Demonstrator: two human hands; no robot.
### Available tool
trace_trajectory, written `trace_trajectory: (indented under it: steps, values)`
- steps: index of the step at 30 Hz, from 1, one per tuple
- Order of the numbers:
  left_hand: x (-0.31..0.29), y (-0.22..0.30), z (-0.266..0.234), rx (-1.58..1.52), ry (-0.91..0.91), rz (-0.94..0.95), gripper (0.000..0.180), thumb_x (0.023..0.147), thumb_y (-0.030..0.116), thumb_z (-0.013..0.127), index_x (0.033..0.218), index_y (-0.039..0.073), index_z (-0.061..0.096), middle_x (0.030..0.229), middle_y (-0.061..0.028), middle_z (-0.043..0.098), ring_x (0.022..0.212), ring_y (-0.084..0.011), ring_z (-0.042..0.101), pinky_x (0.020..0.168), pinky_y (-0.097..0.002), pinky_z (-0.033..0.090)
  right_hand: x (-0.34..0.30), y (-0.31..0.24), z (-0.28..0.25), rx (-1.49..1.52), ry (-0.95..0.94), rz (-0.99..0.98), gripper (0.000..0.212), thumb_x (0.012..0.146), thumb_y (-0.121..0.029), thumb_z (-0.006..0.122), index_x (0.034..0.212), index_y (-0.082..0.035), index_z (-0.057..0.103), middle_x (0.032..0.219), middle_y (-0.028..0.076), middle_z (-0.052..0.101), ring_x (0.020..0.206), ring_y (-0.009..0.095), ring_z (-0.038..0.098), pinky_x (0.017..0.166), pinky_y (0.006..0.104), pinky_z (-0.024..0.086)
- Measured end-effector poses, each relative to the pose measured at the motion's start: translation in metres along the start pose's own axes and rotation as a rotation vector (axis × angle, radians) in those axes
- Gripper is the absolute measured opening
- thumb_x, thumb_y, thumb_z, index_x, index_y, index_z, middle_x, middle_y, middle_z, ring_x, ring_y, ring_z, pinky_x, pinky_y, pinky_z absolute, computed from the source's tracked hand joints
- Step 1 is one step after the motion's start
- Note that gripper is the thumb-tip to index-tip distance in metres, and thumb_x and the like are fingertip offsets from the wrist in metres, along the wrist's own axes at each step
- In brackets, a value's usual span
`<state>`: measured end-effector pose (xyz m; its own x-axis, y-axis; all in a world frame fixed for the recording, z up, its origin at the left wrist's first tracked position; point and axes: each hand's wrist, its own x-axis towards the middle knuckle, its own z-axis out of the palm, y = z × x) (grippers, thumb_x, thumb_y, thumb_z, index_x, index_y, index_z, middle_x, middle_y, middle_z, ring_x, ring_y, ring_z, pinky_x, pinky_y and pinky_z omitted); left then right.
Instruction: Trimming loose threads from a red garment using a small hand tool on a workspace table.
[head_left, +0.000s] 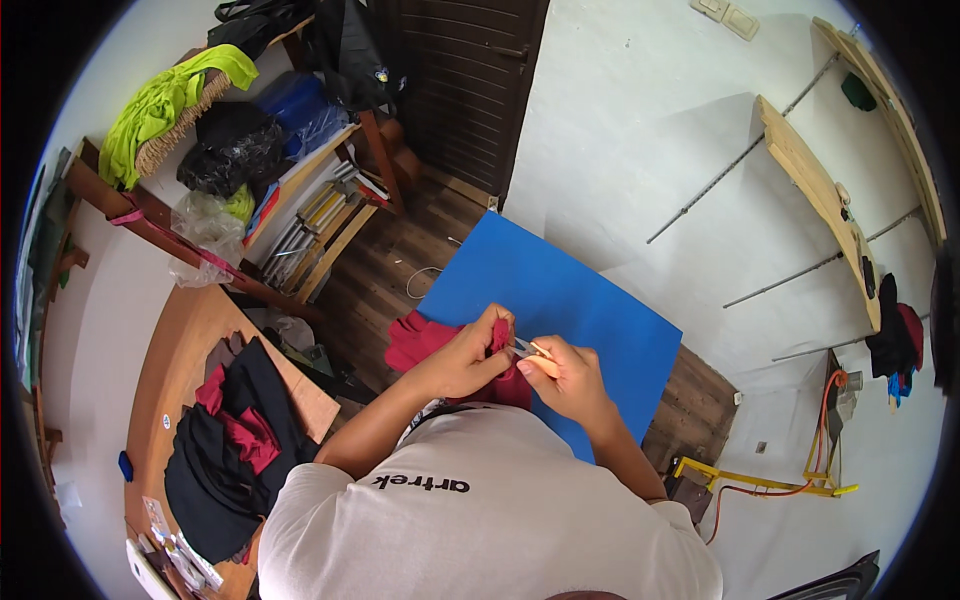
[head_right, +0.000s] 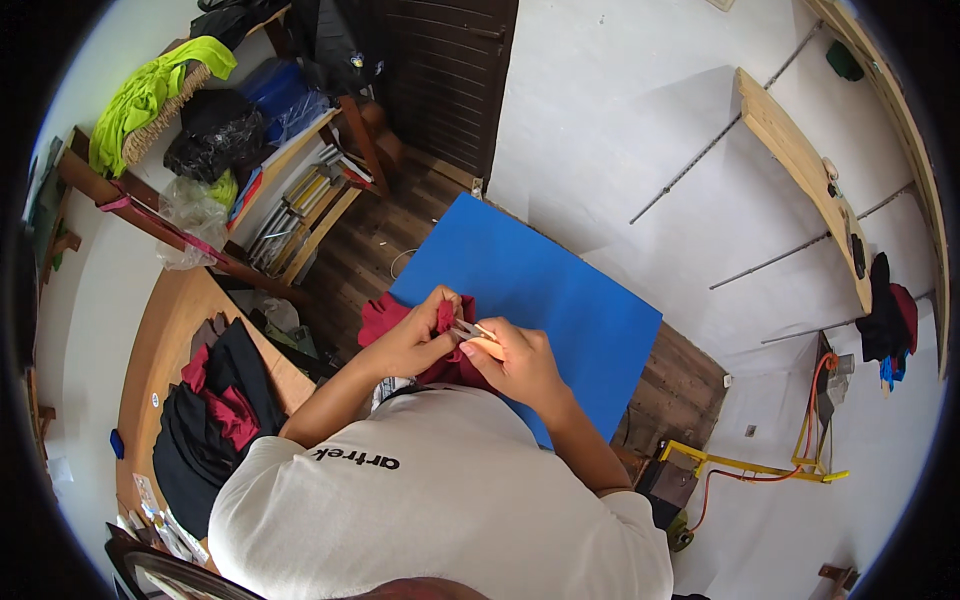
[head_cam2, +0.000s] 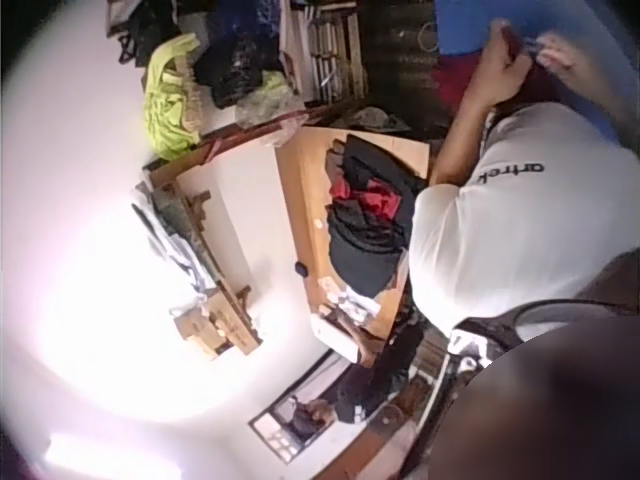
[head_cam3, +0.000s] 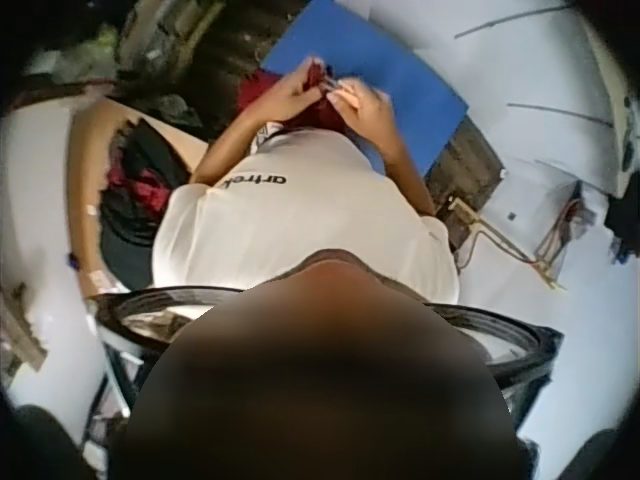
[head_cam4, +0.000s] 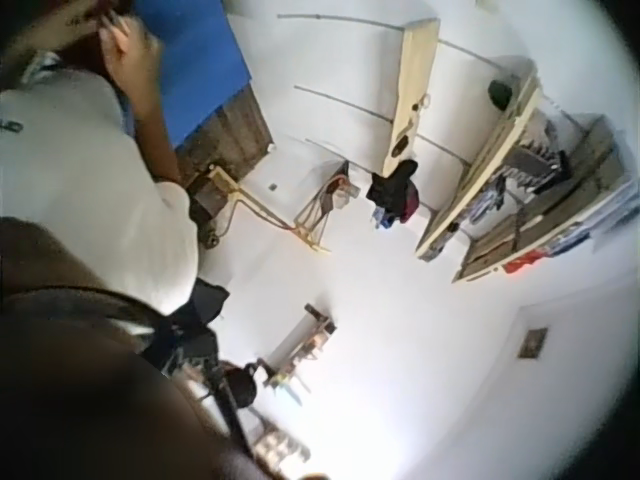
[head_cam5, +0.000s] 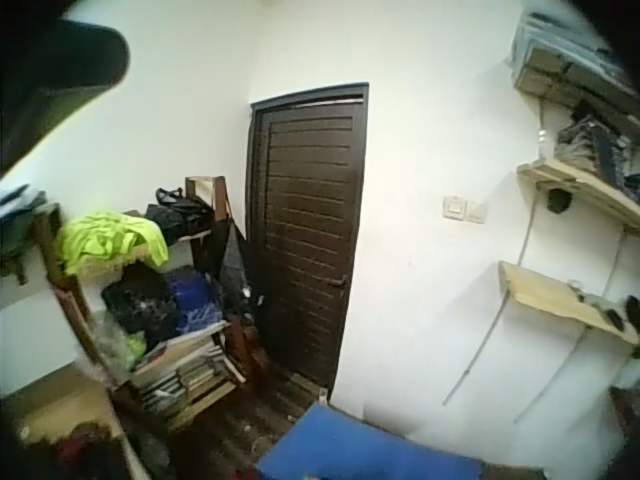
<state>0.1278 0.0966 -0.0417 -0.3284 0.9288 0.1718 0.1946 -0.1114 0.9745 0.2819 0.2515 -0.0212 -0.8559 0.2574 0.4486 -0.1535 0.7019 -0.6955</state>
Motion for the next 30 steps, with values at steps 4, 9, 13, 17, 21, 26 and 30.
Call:
trace_trajectory:
  steps: [4, 9, 13, 17, 21, 26, 30]
  values:
    - [-0.002, 0.009, -0.001, 0.082, -0.064, -0.03, 0.031, 0.097, 0.005, 0.063, 0.119, 0.002, 0.042, 0.092, -0.0092, 0.054, 0.075, -0.0141, 0.051, 0.067, -0.0331, 0.044, -0.003, 0.002, 0.0, -0.045, -0.041, -0.018, 0.024, 0.09, -0.02, 0.083, 0.101, -0.003, 0.069, 0.079, 0.012, 0.073, 0.062, 0.023, 0.071, 0.055, 0.0322, 0.053]
    - [-0.002, 0.021, -0.003, 0.07, -0.184, -0.098, 0.036, 0.095, 0.007, 0.066, 0.12, 0.001, 0.041, 0.08, -0.012, 0.058, 0.066, -0.0173, 0.054, 0.06, -0.0357, 0.043, 0.001, 0.006, -0.001, -0.056, -0.056, -0.085, 0.026, 0.089, -0.021, 0.084, 0.101, -0.003, 0.07, 0.078, 0.012, 0.073, 0.06, 0.024, 0.07, 0.054, 0.0336, 0.053]
    - [0.0, 0.024, -0.002, 0.103, -0.166, -0.091, 0.036, 0.095, 0.007, 0.066, 0.12, 0.001, 0.041, 0.082, -0.0133, 0.06, 0.066, -0.0182, 0.056, 0.059, -0.0359, 0.044, 0.002, 0.009, 0.0, -0.062, -0.028, -0.13, 0.025, 0.088, -0.021, 0.085, 0.098, -0.003, 0.071, 0.075, 0.011, 0.072, 0.059, 0.024, 0.069, 0.053, 0.0334, 0.052]
    - [0.002, 0.023, -0.001, 0.101, -0.176, -0.108, 0.036, 0.095, 0.007, 0.066, 0.121, 0.001, 0.041, 0.082, -0.0134, 0.06, 0.065, -0.0176, 0.056, 0.058, -0.0351, 0.044, 0.002, 0.011, -0.001, -0.064, -0.013, -0.151, 0.025, 0.088, -0.021, 0.086, 0.095, -0.003, 0.071, 0.072, 0.011, 0.07, 0.057, 0.024, 0.068, 0.051, 0.0334, 0.051]
    - [0.004, 0.02, 0.001, 0.117, -0.175, -0.108, 0.035, 0.095, 0.007, 0.066, 0.12, 0.001, 0.042, 0.081, -0.013, 0.06, 0.064, -0.0175, 0.057, 0.057, -0.0349, 0.044, 0.002, 0.012, -0.003, -0.066, 0.003, -0.159, 0.023, 0.088, -0.02, 0.086, 0.093, -0.003, 0.07, 0.071, 0.011, 0.07, 0.056, 0.024, 0.067, 0.051, 0.0335, 0.05]
    - [0.007, 0.016, 0.006, 0.099, -0.17, -0.105, 0.036, 0.095, 0.008, 0.067, 0.121, 0.0, 0.043, 0.081, -0.0134, 0.061, 0.065, -0.018, 0.057, 0.058, -0.0353, 0.044, -0.003, 0.015, -0.003, -0.04, 0.029, -0.126, 0.024, 0.087, -0.02, 0.086, 0.094, -0.004, 0.07, 0.072, 0.01, 0.071, 0.056, 0.023, 0.068, 0.051, 0.033, 0.051]
    - [0.008, 0.014, 0.007, 0.065, -0.191, -0.119, 0.036, 0.095, 0.008, 0.067, 0.121, 0.001, 0.043, 0.081, -0.0137, 0.061, 0.065, -0.0181, 0.057, 0.059, -0.0357, 0.044, -0.006, 0.017, -0.002, -0.039, 0.031, -0.099, 0.024, 0.087, -0.021, 0.086, 0.094, -0.004, 0.07, 0.072, 0.01, 0.071, 0.055, 0.023, 0.068, 0.05, 0.0326, 0.051]
